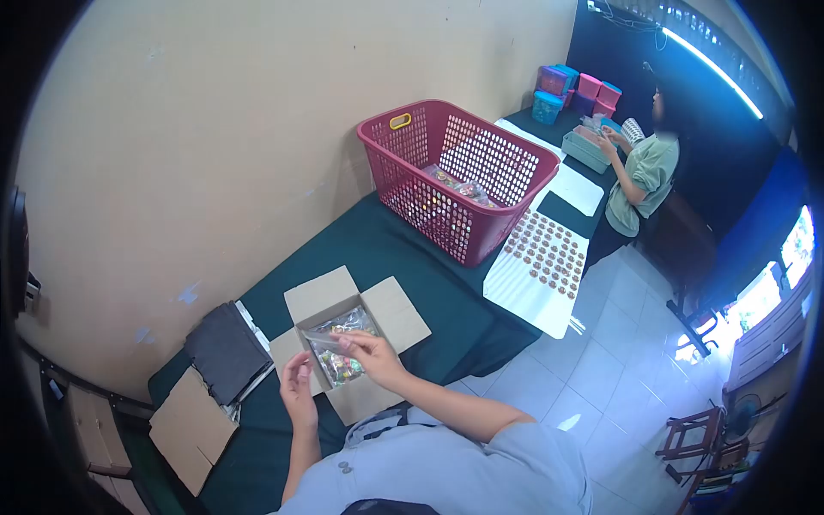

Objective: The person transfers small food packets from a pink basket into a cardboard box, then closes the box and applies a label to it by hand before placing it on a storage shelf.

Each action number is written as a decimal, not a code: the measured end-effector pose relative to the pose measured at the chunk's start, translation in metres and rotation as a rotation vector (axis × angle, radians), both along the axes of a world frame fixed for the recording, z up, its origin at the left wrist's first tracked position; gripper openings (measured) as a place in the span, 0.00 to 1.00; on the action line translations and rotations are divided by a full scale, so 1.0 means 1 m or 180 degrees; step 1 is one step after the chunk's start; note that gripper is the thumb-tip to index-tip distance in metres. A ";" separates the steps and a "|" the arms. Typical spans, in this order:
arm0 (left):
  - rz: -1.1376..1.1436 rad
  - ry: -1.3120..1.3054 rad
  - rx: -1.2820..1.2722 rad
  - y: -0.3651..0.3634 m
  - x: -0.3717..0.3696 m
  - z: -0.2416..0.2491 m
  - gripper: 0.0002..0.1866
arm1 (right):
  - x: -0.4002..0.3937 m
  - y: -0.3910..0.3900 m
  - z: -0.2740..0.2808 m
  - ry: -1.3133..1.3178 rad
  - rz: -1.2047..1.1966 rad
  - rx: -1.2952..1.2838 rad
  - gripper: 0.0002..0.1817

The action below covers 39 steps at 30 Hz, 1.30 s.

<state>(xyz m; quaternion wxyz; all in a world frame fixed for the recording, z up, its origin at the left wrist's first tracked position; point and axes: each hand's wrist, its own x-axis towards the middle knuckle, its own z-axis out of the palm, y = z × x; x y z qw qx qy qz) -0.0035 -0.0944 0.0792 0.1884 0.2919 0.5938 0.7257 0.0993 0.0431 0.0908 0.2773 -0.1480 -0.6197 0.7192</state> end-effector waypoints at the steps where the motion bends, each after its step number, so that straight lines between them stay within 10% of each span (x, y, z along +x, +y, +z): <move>1: -0.0301 -0.0028 -0.0162 0.001 0.002 0.002 0.24 | -0.001 -0.005 0.001 0.0014 0.0019 0.0176 0.17; 3: -0.0542 -0.0028 -0.0097 0.006 0.013 0.003 0.35 | -0.003 -0.016 -0.001 -0.0049 0.0070 0.0599 0.18; 10: -0.0140 -0.0234 -0.0025 0.006 0.021 -0.006 0.24 | -0.005 -0.023 0.009 -0.0212 -0.0058 0.1510 0.20; 13: 0.0080 -0.0188 -0.0009 0.006 0.021 -0.005 0.16 | -0.008 -0.022 0.016 -0.0288 -0.0890 0.1269 0.18; 26: -0.0247 -0.0283 0.0139 -0.003 0.011 0.004 0.22 | -0.012 -0.001 -0.023 -0.0228 0.0891 -0.0098 0.19; 39: -0.0214 -0.0418 -0.0057 -0.008 0.008 0.002 0.22 | -0.004 0.001 -0.004 -0.0378 0.1004 -0.0051 0.19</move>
